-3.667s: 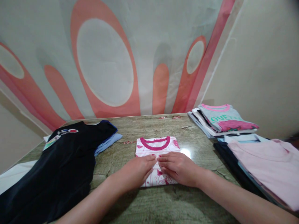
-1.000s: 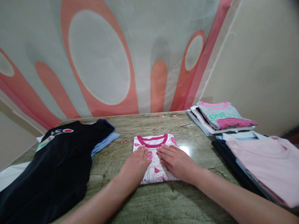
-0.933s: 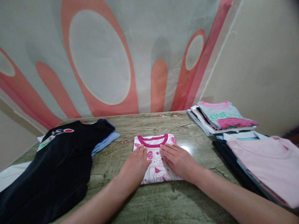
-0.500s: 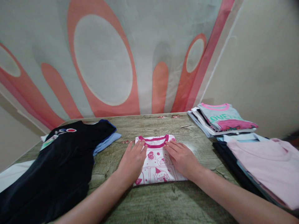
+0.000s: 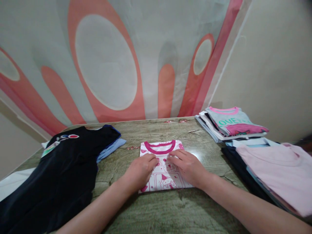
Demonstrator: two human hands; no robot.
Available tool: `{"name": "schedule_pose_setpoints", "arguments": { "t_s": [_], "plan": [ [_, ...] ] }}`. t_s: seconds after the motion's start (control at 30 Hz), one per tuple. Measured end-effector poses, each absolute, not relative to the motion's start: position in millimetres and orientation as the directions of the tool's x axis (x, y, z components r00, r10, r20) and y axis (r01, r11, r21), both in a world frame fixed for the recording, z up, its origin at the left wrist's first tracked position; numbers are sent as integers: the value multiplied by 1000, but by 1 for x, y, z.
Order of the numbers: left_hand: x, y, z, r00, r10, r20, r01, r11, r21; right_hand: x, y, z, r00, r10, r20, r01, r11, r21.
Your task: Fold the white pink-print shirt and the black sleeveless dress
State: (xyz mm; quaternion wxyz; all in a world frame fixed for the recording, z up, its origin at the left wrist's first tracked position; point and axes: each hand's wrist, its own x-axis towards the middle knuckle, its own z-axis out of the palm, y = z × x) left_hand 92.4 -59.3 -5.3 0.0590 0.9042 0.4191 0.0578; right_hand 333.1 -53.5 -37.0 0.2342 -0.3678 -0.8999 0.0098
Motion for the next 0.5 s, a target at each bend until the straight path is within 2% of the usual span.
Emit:
{"name": "schedule_pose_setpoints", "arguments": {
  "t_s": [0.1,0.17,0.4,0.5],
  "plan": [
    [97,-61,-7,686,726,49,726,-687,11,329,-55,-40,-671,632,387,636,759,-137],
    [99,-63,-7,685,728,21,728,-684,-41,327,-55,-41,-674,653,346,657,744,-124],
    [102,-72,1,627,778,-47,774,-628,-75,329,-58,-37,-633,715,297,735,675,-59],
    [102,-74,4,582,810,-76,809,-586,-56,329,-61,-37,-596,734,326,755,650,-83]
  ]
}}
